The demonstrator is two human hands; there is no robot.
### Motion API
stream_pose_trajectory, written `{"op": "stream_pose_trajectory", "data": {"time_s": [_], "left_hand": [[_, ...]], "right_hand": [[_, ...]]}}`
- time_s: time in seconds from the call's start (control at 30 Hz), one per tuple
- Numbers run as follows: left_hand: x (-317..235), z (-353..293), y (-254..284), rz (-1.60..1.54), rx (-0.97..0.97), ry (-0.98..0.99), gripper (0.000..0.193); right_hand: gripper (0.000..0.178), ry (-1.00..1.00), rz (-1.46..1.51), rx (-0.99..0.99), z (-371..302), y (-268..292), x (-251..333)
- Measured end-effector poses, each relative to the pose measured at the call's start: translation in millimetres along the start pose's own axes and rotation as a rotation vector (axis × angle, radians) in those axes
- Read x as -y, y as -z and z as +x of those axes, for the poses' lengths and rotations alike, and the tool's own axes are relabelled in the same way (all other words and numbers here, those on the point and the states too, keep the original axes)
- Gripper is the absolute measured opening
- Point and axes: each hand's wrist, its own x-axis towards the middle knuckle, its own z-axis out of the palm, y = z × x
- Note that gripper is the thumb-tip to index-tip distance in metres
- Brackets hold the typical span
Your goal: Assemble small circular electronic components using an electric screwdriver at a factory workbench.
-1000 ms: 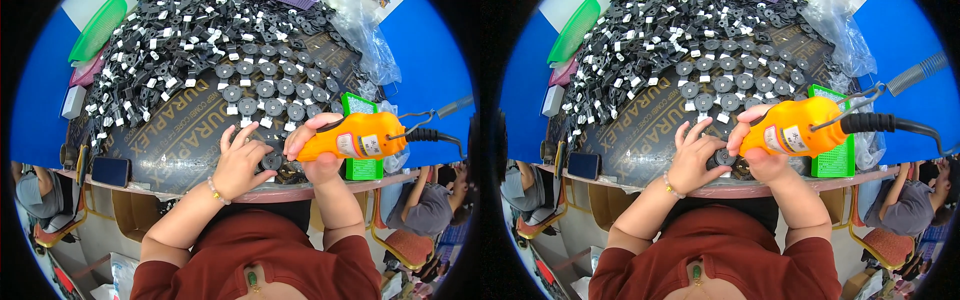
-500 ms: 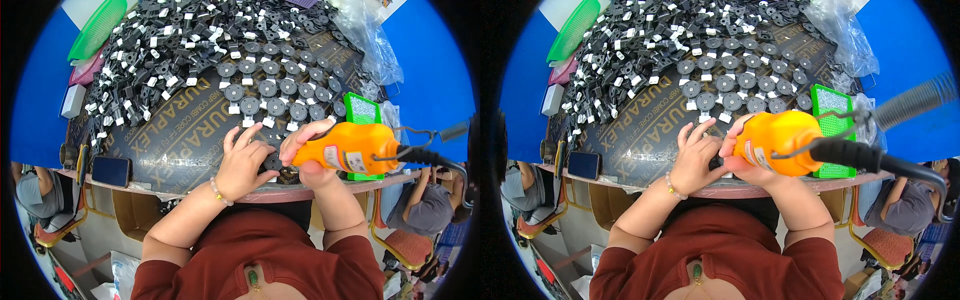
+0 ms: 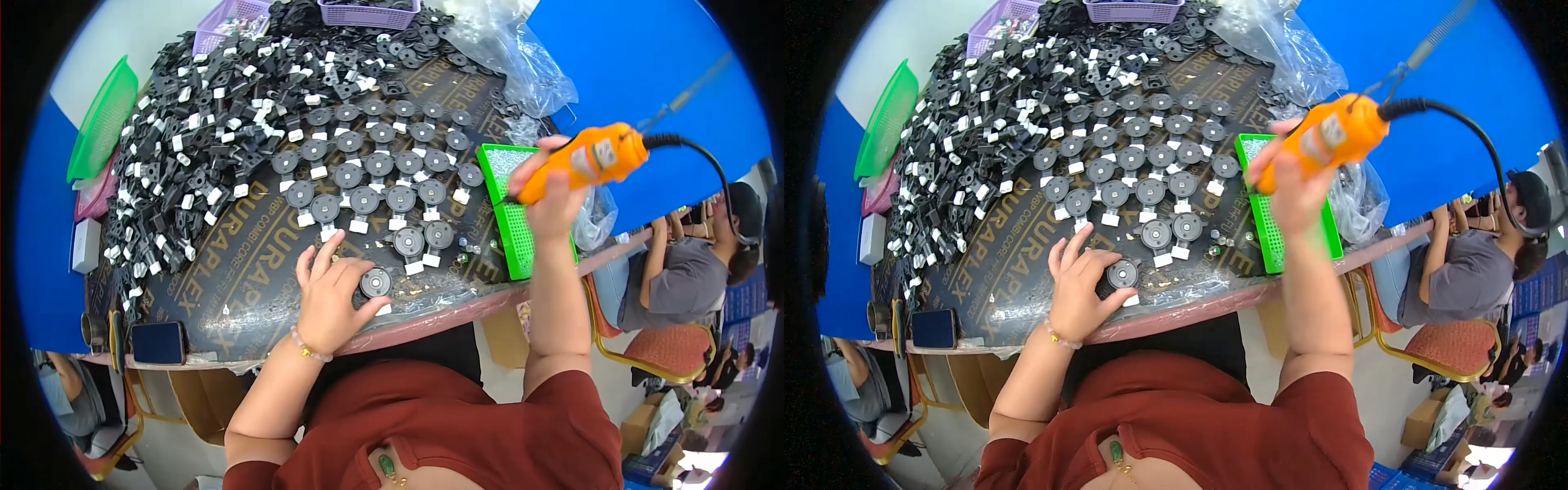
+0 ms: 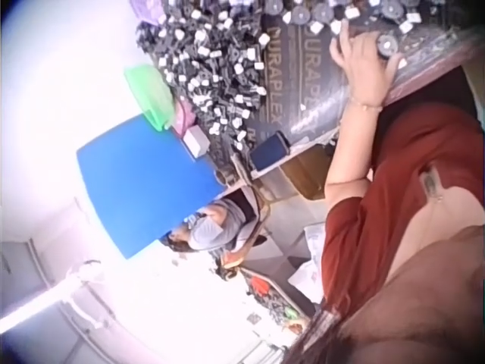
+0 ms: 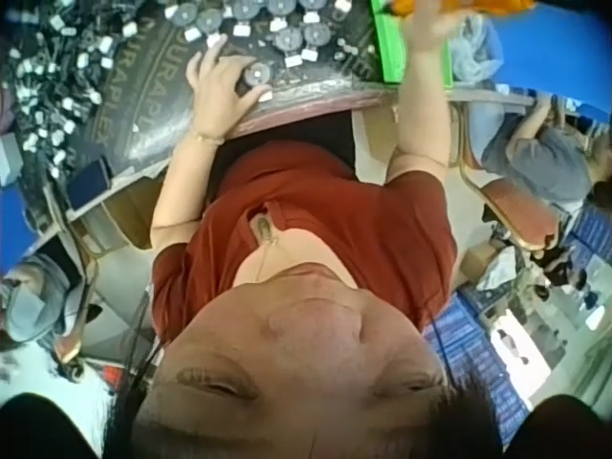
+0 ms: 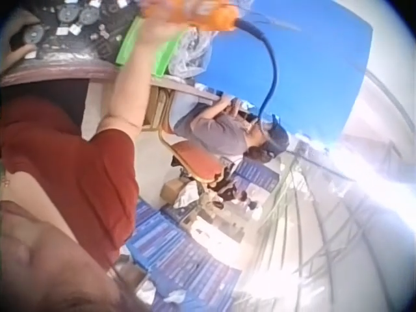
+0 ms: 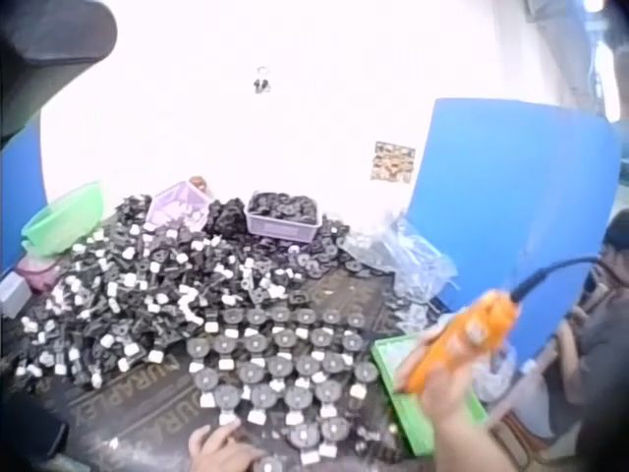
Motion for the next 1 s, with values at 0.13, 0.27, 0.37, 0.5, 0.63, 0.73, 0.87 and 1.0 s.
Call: {"op": "stream_pose_trajectory", "data": {"time_s": [0.13, 0.27, 0.37, 0.5, 0.63, 0.73, 0.87, 1.0], "left_hand": [[-1.3, 2.7, -2.2, 0.018, 0.018, 0.005, 0.047], [-1.2, 3.1, -3.3, 0.035, 0.013, 0.003, 0.049], [-2.7, 3.7, 0.3, 0.051, 0.030, 0.030, 0.052], [-3.3, 4.4, 1.1, 0.057, 0.036, 0.037, 0.053], [-4.1, 4.9, 2.0, 0.062, 0.036, 0.038, 0.054], [-3.8, 5.2, 1.7, 0.050, 0.030, 0.034, 0.053], [-1.4, 3.0, 1.0, 0.041, 0.028, 0.025, 0.052], [-0.1, 3.4, -1.2, 0.008, 0.013, 0.016, 0.047]], "right_hand": [[0.022, -0.105, -0.347, -0.268, 27.6, 71.3, -20.8], [0.024, -0.146, -0.370, -0.313, 24.6, 104.5, -41.2], [0.024, -0.130, -0.370, -0.328, 19.8, 108.4, -46.7], [0.023, -0.116, -0.378, -0.337, 17.8, 110.6, -48.6], [0.023, -0.116, -0.381, -0.346, 17.0, 111.4, -49.4], [0.023, -0.119, -0.394, -0.354, 16.7, 110.7, -47.9], [0.028, -0.061, -0.383, -0.377, 17.4, 103.7, -33.7], [0.042, 0.084, -0.229, -0.281, 17.3, 62.2, 1.1]]}}
